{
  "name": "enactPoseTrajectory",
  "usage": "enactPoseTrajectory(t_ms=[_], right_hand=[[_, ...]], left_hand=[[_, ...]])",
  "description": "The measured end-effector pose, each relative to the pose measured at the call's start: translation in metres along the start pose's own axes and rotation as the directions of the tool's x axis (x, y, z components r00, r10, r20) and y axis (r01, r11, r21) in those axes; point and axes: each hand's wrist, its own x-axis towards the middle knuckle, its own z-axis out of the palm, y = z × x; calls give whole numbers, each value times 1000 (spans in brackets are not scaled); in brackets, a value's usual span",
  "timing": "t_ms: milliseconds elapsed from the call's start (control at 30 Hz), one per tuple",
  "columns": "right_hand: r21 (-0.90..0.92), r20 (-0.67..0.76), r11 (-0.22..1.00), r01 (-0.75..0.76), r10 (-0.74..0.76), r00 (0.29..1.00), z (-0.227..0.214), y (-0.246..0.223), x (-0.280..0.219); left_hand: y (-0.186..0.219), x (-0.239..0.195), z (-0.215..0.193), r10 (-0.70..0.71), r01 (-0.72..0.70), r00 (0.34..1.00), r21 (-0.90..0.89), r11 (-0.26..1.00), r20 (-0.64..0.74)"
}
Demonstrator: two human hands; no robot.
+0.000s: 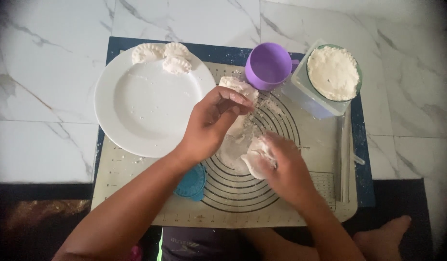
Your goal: Manually tearing dough, rolling it into balls, and using a rolling pin and mold on a silicone mat.
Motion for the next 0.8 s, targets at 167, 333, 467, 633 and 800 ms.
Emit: enactPoseTrajectory(t_ms=[167, 333, 467, 633, 800], right_hand=[[-403, 54, 915, 22, 0, 999, 21, -10, -9], [-558, 17, 810, 181, -207, 978, 28, 9, 5], [-564, 112, 784, 260, -239, 965, 27, 14, 13], [-595, 94, 750, 289, -293, 952, 37, 38, 25], [-615, 74, 740, 270, -287, 955, 34, 29, 31]], left_hand=[[-1, -3, 1, 3, -3, 1000, 14, 1000, 22], [1, -2, 5, 14, -16, 1000, 40, 999, 28], [1, -1, 6, 6, -8, 1000, 75, 997, 29], [-2, -1, 4, 1, -3, 1000, 69, 998, 29], [0, 0, 3, 16, -16, 1000, 72, 997, 5]])
